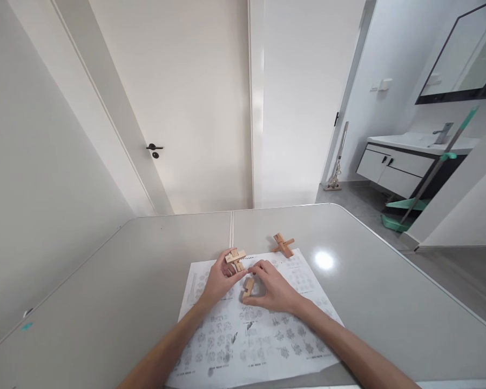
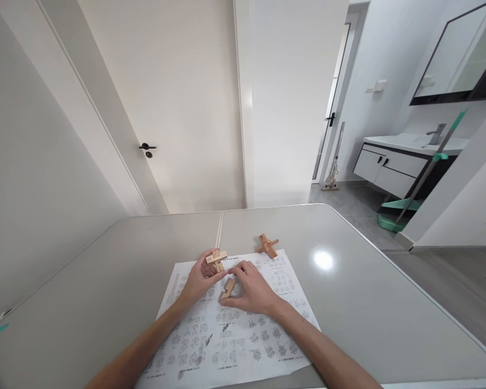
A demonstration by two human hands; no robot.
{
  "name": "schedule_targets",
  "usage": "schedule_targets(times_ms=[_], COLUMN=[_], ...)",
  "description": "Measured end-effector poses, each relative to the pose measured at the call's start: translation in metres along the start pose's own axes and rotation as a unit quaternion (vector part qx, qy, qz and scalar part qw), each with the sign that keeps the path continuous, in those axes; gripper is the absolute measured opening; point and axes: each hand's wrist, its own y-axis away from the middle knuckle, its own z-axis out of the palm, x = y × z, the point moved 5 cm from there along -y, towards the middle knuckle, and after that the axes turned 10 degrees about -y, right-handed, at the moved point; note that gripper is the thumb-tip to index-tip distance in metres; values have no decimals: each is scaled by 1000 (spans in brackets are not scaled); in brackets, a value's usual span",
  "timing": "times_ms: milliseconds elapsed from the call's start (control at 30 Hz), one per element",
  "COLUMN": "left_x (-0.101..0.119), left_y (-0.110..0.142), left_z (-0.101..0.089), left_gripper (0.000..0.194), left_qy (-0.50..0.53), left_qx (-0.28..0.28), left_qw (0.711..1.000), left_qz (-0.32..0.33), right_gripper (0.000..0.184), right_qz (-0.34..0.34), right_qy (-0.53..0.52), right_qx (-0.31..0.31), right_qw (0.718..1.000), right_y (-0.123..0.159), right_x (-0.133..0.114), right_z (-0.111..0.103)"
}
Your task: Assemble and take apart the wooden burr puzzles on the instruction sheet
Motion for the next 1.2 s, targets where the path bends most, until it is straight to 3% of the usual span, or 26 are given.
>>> schedule_targets(times_ms=[100,300,433,567,733,800,967,1200], left_x=[1,1,-1,-1,4,7,12,15], left_y=[1,2,1,0,5,7,8,10], left_z=[2,3,3,2,5,6,9,11], left_gripper=[74,69,69,68,69,67,63,63], left_qy=[1,3,7,-4,-6,-22,-56,-102], left_qx=[-8,-14,-7,1,-15,-24,-35,-21], left_qw=[1000,1000,1000,1000,999,998,995,990], left_qz=[0,10,14,15,30,45,74,99], right_gripper=[57,26,25,29,32,31,33,35], right_qz=[-18,-29,58,185,199,194,173,177], right_qy=[14,-8,-122,-335,-555,-594,-616,-601], right_qx=[-15,12,78,91,66,38,-14,-17], right_qw=[1000,999,988,919,805,780,769,779], right_y=[0,-1,-6,-8,-9,-9,-8,-7], right_x=[-1,-1,10,22,25,24,18,14], right_z=[1,1,-10,-13,-8,-5,-1,-1])
